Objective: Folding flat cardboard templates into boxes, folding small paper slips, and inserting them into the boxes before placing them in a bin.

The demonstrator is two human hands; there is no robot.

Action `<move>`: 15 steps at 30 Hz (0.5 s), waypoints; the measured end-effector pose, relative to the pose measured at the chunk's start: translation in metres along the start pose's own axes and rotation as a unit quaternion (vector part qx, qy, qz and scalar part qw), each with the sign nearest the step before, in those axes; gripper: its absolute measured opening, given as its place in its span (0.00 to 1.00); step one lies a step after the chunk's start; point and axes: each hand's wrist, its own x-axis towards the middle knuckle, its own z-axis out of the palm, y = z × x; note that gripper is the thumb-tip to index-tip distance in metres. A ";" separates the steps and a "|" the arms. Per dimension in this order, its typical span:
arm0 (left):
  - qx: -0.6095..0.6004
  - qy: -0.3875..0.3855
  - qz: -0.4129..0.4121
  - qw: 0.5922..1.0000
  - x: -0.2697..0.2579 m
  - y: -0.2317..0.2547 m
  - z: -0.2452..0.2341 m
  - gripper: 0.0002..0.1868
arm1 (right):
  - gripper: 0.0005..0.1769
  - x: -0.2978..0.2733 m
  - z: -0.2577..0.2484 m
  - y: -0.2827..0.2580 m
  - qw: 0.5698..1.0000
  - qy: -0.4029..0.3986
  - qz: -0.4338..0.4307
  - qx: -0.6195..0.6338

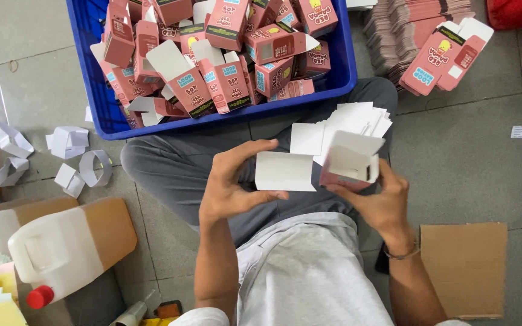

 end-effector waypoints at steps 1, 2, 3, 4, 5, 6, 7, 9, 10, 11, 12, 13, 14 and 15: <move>0.001 0.000 0.001 1.000 0.004 0.008 0.000 0.38 | 0.37 0.001 0.006 0.001 1.000 0.000 -0.002 0.001; 0.040 -0.022 0.005 0.999 0.009 0.016 0.000 0.38 | 0.37 0.003 0.013 0.003 0.999 0.019 -0.043 0.011; 0.078 -0.043 0.007 0.996 0.012 0.025 0.000 0.38 | 0.38 0.004 0.020 0.003 0.996 0.036 -0.084 0.021; 0.080 -0.043 0.006 0.996 0.015 0.032 0.001 0.38 | 0.38 0.004 0.025 0.004 0.996 0.035 -0.085 0.023; 0.116 -0.064 0.012 0.991 0.018 0.039 0.002 0.36 | 0.38 0.003 0.030 0.005 0.994 0.040 -0.096 0.036; 0.151 -0.086 0.018 0.985 0.021 0.045 0.003 0.35 | 0.38 0.002 0.035 0.007 0.992 0.044 -0.108 0.050; 0.151 -0.087 0.018 0.985 0.022 0.052 0.006 0.35 | 0.38 0.004 0.033 -0.003 0.992 0.045 -0.107 0.050; 0.308 -0.144 -0.055 0.939 0.025 0.066 0.011 0.41 | 0.41 0.008 0.030 -0.022 0.989 -0.009 -0.142 0.026; 0.307 -0.145 -0.055 0.939 0.023 0.066 0.013 0.41 | 0.41 0.007 0.032 -0.024 0.990 -0.009 -0.141 0.026; 0.322 -0.145 -0.047 0.934 0.021 0.066 0.015 0.42 | 0.41 0.007 0.034 -0.025 0.989 -0.001 -0.145 0.039; 0.337 -0.145 -0.039 0.929 0.019 0.066 0.017 0.43 | 0.41 0.007 0.036 -0.026 0.988 0.007 -0.149 0.051; 0.337 -0.145 -0.040 0.929 0.018 0.066 0.019 0.43 | 0.41 0.007 0.038 -0.027 0.988 0.006 -0.149 0.051; 0.355 -0.128 -0.033 0.925 0.016 0.065 0.022 0.43 | 0.41 0.007 0.039 -0.027 0.986 0.019 -0.156 0.052; 0.373 -0.112 -0.025 0.921 0.014 0.065 0.024 0.43 | 0.41 0.006 0.040 -0.028 0.985 0.033 -0.162 0.053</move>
